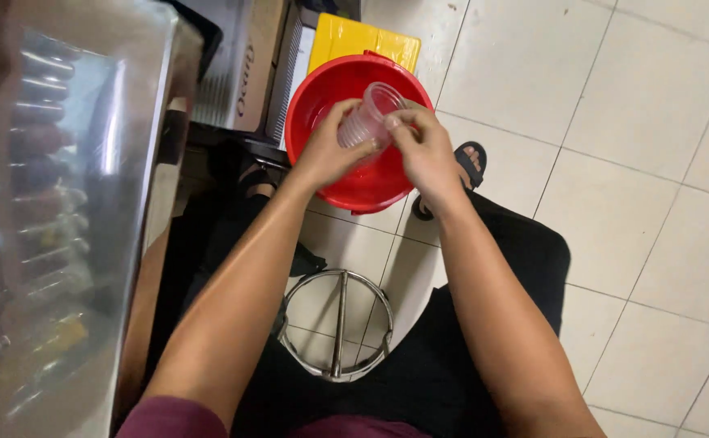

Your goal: The person washes plastic straws, a plastic cup, and a plastic shaker in a red bucket of water, then places them on a metal counter. The person also wipes the counter with a green cloth and dries hands with a white cloth.

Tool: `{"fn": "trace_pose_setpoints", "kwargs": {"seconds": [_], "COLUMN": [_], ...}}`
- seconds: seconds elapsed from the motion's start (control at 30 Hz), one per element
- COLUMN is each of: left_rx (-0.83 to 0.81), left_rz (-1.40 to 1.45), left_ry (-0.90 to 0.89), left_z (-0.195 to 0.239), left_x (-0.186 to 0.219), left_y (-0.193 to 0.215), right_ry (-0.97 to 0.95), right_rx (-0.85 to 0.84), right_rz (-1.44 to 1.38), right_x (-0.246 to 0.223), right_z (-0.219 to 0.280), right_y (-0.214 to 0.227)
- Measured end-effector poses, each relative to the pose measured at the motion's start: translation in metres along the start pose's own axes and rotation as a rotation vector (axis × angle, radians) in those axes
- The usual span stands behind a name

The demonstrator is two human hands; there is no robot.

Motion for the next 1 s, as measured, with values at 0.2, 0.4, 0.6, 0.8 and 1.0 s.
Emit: {"fn": "trace_pose_setpoints", "kwargs": {"seconds": [0.2, 0.4, 0.6, 0.8, 1.0], "left_rx": [-0.130, -0.252, -0.428, -0.444, -0.443], "left_rz": [-0.246, -0.336, -0.406, -0.503, -0.428], "left_ry": [0.137, 0.503, 0.694, 0.777, 0.763], "left_z": [-0.048, -0.058, -0.046, -0.054, -0.037], "left_x": [-0.164, -0.208, -0.214, -0.225, -0.099], "left_y": [-0.048, -0.075, -0.080, -0.076, -0.039], "right_ry": [-0.356, -0.803, -0.900, -0.965, -0.980], "right_rx": [0.085, 0.249, 0.329, 0.311, 0.259], "right_rz": [0.049, -0.183, -0.291, -0.220, -0.388], "right_x": [0.079, 0.108, 0.139, 0.128, 0.151], "right_z": [-0.050, -0.072, -0.085, -0.082, -0.084], "right_y": [-0.050, -0.090, -0.098, -0.107, -0.128]}}
Point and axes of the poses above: each hand's wrist, its own z-axis away from the middle knuckle, its own y-axis out of the back of the hand, x = y × z, the point moved 4 cm from there along -z, towards the middle knuckle, and after that the axes turned 8 degrees about -y, right-handed, at the moved point
